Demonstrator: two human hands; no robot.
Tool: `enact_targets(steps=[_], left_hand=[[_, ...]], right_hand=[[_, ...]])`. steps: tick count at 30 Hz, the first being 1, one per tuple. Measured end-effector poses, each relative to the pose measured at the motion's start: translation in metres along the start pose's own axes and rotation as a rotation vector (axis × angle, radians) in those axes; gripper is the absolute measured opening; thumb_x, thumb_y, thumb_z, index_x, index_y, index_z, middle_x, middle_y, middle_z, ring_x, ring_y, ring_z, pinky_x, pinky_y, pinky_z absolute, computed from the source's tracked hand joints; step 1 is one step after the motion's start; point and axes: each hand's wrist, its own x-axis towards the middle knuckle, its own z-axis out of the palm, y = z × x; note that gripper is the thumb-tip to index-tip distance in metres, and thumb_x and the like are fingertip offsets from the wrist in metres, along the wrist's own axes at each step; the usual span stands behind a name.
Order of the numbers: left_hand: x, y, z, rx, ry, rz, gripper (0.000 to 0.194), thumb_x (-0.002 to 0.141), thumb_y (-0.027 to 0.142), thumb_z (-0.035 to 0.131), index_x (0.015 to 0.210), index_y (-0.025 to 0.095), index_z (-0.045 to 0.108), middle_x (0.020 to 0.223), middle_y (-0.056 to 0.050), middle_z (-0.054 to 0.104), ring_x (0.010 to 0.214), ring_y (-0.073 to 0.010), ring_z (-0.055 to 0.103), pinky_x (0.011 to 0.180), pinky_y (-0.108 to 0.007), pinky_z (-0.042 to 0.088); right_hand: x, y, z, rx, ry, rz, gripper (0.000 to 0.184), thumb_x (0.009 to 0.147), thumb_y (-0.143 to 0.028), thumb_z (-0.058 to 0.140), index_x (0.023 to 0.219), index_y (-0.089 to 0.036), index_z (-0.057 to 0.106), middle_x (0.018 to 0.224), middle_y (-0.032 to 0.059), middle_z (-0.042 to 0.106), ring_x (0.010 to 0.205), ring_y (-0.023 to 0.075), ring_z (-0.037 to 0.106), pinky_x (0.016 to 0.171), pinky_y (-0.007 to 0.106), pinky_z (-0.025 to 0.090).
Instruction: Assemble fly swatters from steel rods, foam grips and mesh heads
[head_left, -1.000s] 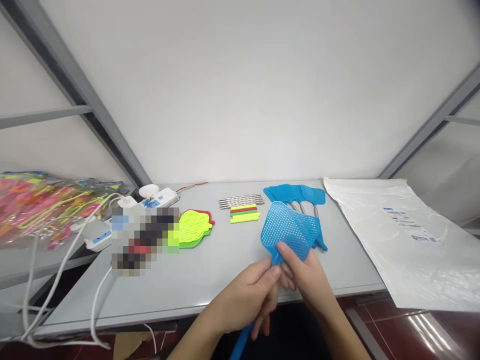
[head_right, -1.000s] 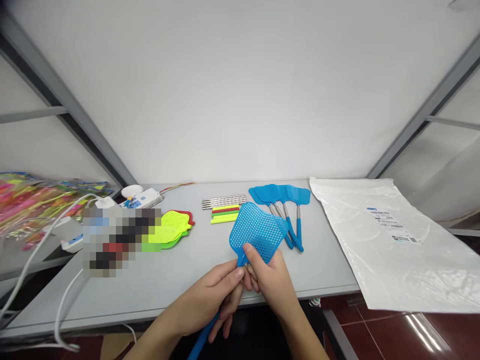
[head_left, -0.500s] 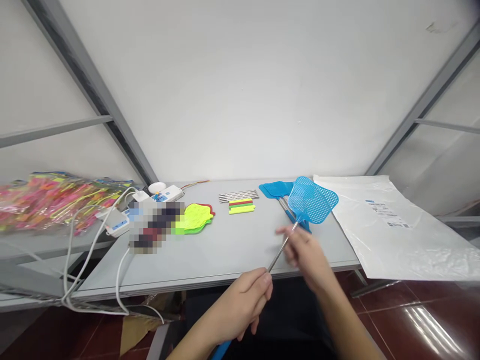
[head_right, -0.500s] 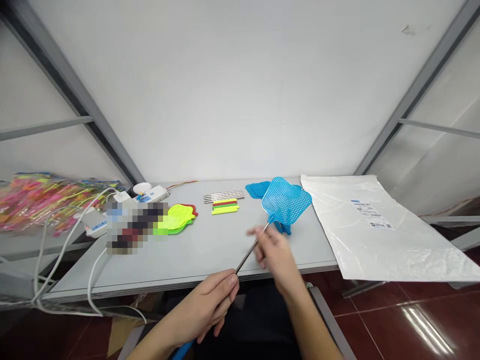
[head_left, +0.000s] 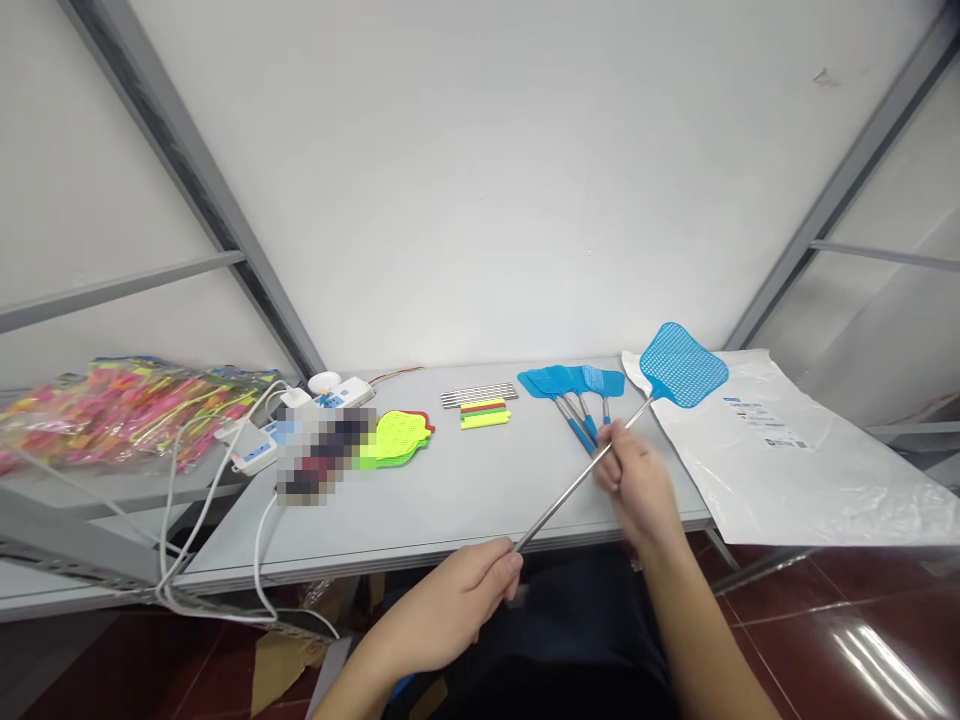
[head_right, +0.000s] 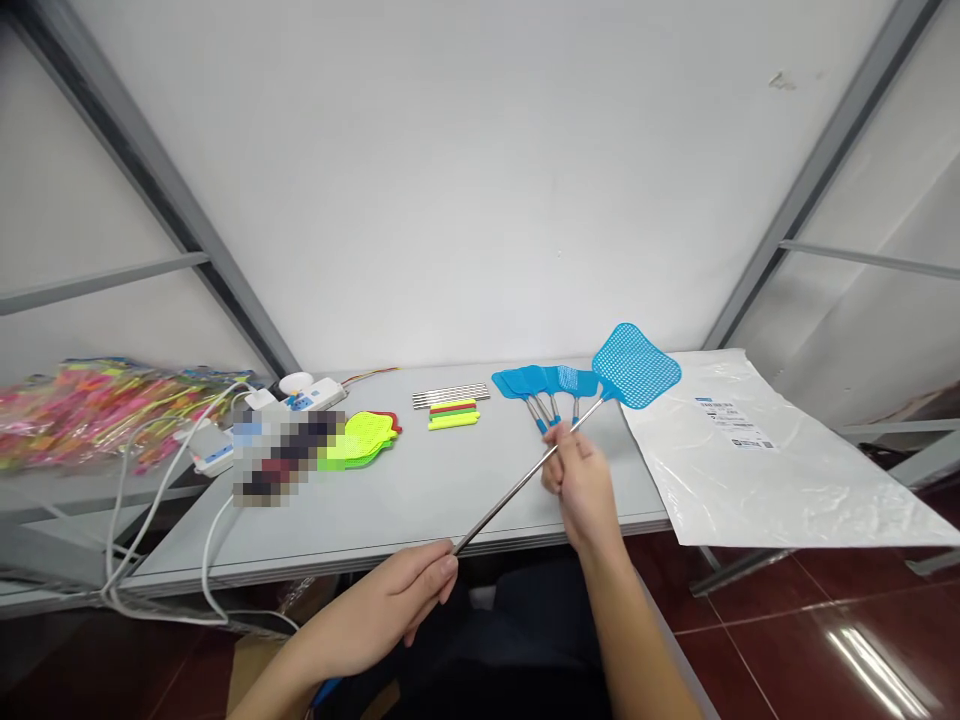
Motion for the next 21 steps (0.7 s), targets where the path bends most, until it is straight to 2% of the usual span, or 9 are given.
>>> enact_targets(steps=[3, 6, 8, 15, 18, 21], left_hand=[[-0.001, 0.005, 0.000, 0.156, 0.083, 0.052, 0.042, 0.099, 0.051, 0.028, 0.079, 0.021, 0.051, 0.073, 0.003, 0.053, 0.071, -0.0142, 0.051, 0.070, -0.025, 0.038], [0.001, 0.005, 0.002, 0.261, 0.119, 0.075, 0.038, 0.100, 0.047, 0.029, 0.079, 0.022, 0.048, 0.078, 0.003, 0.055, 0.076, -0.0158, 0.050, 0.071, -0.026, 0.035], [0.001, 0.004, 0.001, 0.293, 0.133, 0.066, 0.038, 0.099, 0.049, 0.028, 0.081, 0.023, 0.048, 0.078, 0.002, 0.055, 0.075, -0.0160, 0.050, 0.070, -0.027, 0.034], [-0.019, -0.007, -0.014, 0.310, 0.137, 0.013, 0.036, 0.098, 0.052, 0.032, 0.096, 0.024, 0.056, 0.096, -0.001, 0.061, 0.092, -0.0187, 0.054, 0.081, -0.028, 0.035], [-0.029, -0.014, -0.019, 0.328, 0.125, -0.011, 0.037, 0.098, 0.053, 0.033, 0.096, 0.025, 0.058, 0.092, -0.001, 0.061, 0.088, -0.0186, 0.054, 0.080, -0.028, 0.036], [-0.033, -0.019, -0.024, 0.322, 0.130, -0.017, 0.037, 0.097, 0.053, 0.035, 0.100, 0.025, 0.060, 0.093, -0.001, 0.063, 0.088, -0.0187, 0.055, 0.081, -0.028, 0.037]], right_hand=[[-0.030, 0.022, 0.010, -0.140, -0.157, 0.109, 0.036, 0.088, -0.054, 0.056, 0.083, -0.019, 0.057, 0.044, -0.0088, 0.037, 0.040, 0.0059, 0.030, 0.041, 0.020, 0.020], [-0.038, 0.024, 0.010, -0.197, -0.166, 0.063, 0.036, 0.089, -0.053, 0.054, 0.081, -0.018, 0.058, 0.044, -0.0082, 0.037, 0.041, 0.0059, 0.028, 0.041, 0.020, 0.019], [-0.029, 0.012, 0.005, -0.206, -0.162, 0.008, 0.035, 0.088, -0.050, 0.057, 0.080, -0.016, 0.061, 0.044, -0.0074, 0.038, 0.042, 0.0058, 0.028, 0.041, 0.021, 0.019], [0.021, -0.041, -0.020, -0.019, -0.005, -0.176, 0.033, 0.080, -0.047, 0.070, 0.073, -0.016, 0.062, 0.045, -0.0079, 0.034, 0.041, 0.0053, 0.026, 0.040, 0.022, 0.021], [0.035, -0.051, -0.031, 0.037, 0.078, -0.227, 0.034, 0.077, -0.046, 0.073, 0.070, -0.016, 0.059, 0.047, -0.0091, 0.032, 0.040, 0.0045, 0.023, 0.038, 0.022, 0.023], [0.042, -0.047, -0.036, 0.098, 0.110, -0.220, 0.034, 0.078, -0.049, 0.071, 0.072, -0.017, 0.058, 0.047, -0.0104, 0.029, 0.040, 0.0047, 0.022, 0.039, 0.021, 0.026]])
